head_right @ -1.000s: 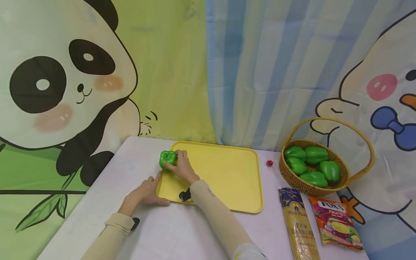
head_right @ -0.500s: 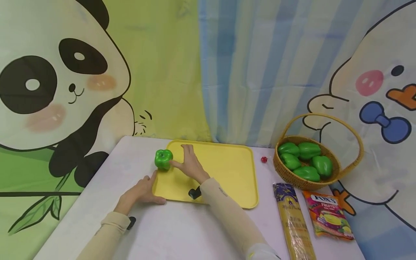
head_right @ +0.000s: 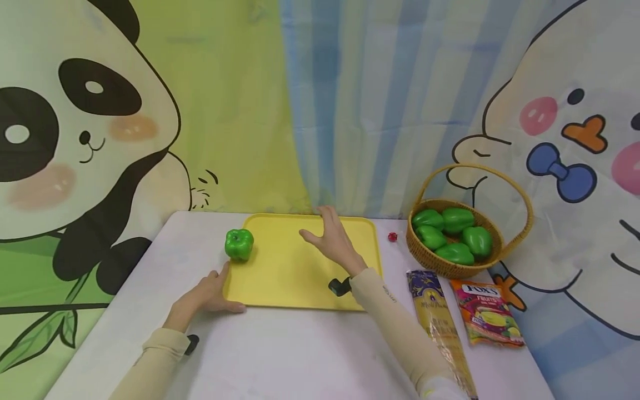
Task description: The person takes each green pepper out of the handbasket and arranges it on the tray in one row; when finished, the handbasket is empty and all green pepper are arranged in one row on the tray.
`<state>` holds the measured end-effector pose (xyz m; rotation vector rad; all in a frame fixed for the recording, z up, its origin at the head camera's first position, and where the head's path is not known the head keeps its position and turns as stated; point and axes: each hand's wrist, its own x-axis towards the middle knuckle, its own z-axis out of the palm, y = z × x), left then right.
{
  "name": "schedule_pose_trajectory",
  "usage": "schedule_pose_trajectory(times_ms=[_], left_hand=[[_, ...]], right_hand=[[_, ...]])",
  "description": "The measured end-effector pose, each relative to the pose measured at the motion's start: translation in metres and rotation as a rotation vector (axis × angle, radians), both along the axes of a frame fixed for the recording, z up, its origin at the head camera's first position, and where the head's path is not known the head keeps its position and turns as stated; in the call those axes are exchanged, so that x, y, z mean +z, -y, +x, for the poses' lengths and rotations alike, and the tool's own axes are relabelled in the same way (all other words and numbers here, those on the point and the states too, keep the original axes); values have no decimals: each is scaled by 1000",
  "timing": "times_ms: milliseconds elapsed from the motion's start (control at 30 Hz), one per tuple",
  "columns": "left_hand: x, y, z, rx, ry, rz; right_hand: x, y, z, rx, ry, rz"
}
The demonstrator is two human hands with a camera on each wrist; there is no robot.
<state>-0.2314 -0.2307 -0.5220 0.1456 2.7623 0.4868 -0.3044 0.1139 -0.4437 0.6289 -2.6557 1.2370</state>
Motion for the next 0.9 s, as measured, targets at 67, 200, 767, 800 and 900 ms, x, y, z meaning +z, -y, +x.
schedule_pose_trajectory(times_ms=[67, 200, 767, 800, 900], left_hand=[[0, 1, 0, -2, -4, -7], [1, 1, 0, -2, -3, -10], [-1, 2, -1, -2, 4, -23], [0, 1, -1, -4, 2, -22], [0, 1, 0, -4, 6, -22]], right_hand=[[1, -12, 0, -18, 3, -7], [0, -36, -1, -67, 6, -13], [-10, -138, 7, -257, -36, -3], [-11, -146, 8, -276, -46, 5], [-13, -169, 12, -327, -73, 36]])
